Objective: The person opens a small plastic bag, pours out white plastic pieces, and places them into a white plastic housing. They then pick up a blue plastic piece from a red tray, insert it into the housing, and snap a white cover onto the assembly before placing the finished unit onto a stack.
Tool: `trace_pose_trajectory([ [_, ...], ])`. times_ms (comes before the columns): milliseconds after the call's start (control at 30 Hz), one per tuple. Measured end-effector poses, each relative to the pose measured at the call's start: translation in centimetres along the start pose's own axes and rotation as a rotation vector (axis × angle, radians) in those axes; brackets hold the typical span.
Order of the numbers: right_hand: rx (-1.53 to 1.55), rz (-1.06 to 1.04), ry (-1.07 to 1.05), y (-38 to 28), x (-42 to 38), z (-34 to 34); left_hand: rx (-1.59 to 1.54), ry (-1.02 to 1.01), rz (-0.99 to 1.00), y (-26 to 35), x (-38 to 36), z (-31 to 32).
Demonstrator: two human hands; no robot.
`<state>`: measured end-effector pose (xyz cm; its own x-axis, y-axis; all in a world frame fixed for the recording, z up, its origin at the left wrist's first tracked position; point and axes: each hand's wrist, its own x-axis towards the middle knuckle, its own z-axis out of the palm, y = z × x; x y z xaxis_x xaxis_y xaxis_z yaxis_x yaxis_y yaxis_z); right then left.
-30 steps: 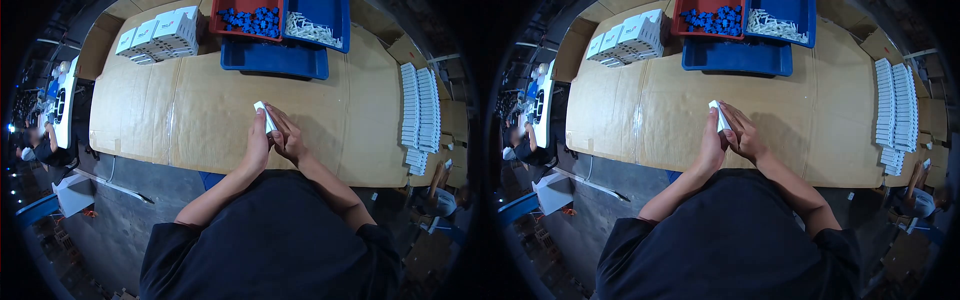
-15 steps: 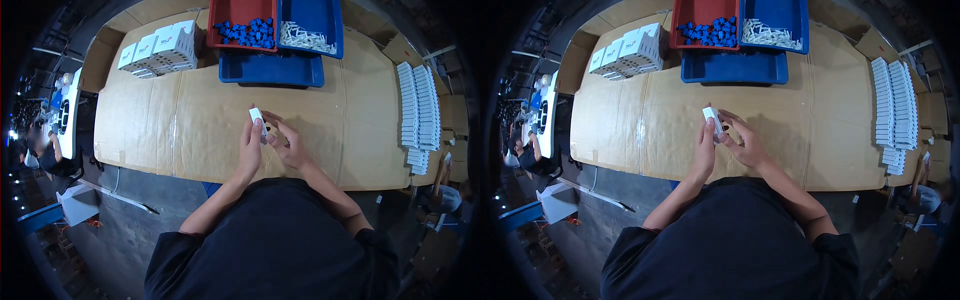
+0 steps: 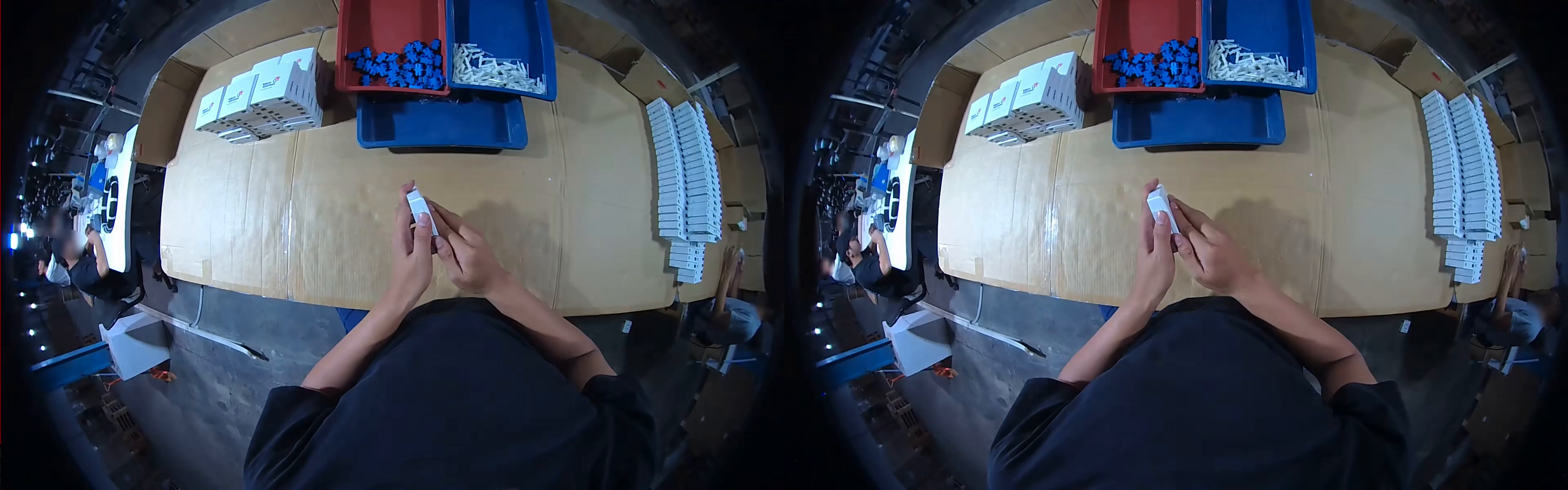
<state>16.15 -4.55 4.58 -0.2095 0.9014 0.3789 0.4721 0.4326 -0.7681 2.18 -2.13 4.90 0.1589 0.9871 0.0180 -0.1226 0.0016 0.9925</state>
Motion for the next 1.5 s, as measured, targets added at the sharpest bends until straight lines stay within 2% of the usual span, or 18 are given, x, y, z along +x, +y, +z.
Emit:
trace_pose_trajectory([
  [433, -0.016, -0.092, 0.061, 0.0, 0.0, 0.1, 0.004, -0.041, 0.022, 0.2, -0.6, -0.4],
  [533, -0.021, -0.099, 0.077, 0.0, 0.0, 0.0, 0.05, -0.046, 0.134, -0.5, -0.3, -0.5],
  [567, -0.026, -0.106, 0.086, 0.0, 0.0, 0.1, 0.025, -0.048, 0.107, -0.5, -0.3, -0.5],
  [633, 0.041, -0.052, 0.077, -0.4, 0.2, -0.1, -0.026, -0.054, 0.053, 0.6, -0.3, -0.3],
  [767, 0.378, 0.158, 0.049, -1.4, 1.3, -1.3, 0.067, -0.026, 0.189, -0.1, 0.5, -0.5],
  [867, 0.648, 0.558, 0.13, -0.1, 1.2, -1.0, 0.118, -0.068, 0.288, -0.7, 0.6, -1.1],
  [900, 0.729, 0.673, 0.072, -0.3, 1.5, -1.6, 0.15, -0.079, 0.323, -1.0, 0.7, -1.2],
  [1000, 0.78, 0.794, -0.022, -2.3, 2.4, -2.8, 0.176, -0.133, 0.337, -1.4, 0.7, -1.0],
  [1133, 0.885, 0.783, 0.017, -2.2, 2.3, -1.5, 0.125, -0.19, 0.287, -1.0, 0.7, -0.5],
  [1233, 0.988, 0.788, 0.066, -2.6, 2.5, -1.0, 0.273, -0.114, 0.324, -1.3, 1.3, -0.7],
  [1333, 0.967, 0.675, 0.218, -3.8, 2.7, -0.1, 0.259, -0.074, 0.404, -1.0, 1.9, -0.4],
  [1433, 0.973, 0.65, 0.199, -3.8, 2.8, -0.2, 0.421, 0.007, 0.528, -0.7, 2.2, -0.1],
  [1500, 0.923, 0.649, 0.182, -3.8, 2.7, -0.2, 0.411, 0.021, 0.587, -0.8, 2.3, 0.0],
])
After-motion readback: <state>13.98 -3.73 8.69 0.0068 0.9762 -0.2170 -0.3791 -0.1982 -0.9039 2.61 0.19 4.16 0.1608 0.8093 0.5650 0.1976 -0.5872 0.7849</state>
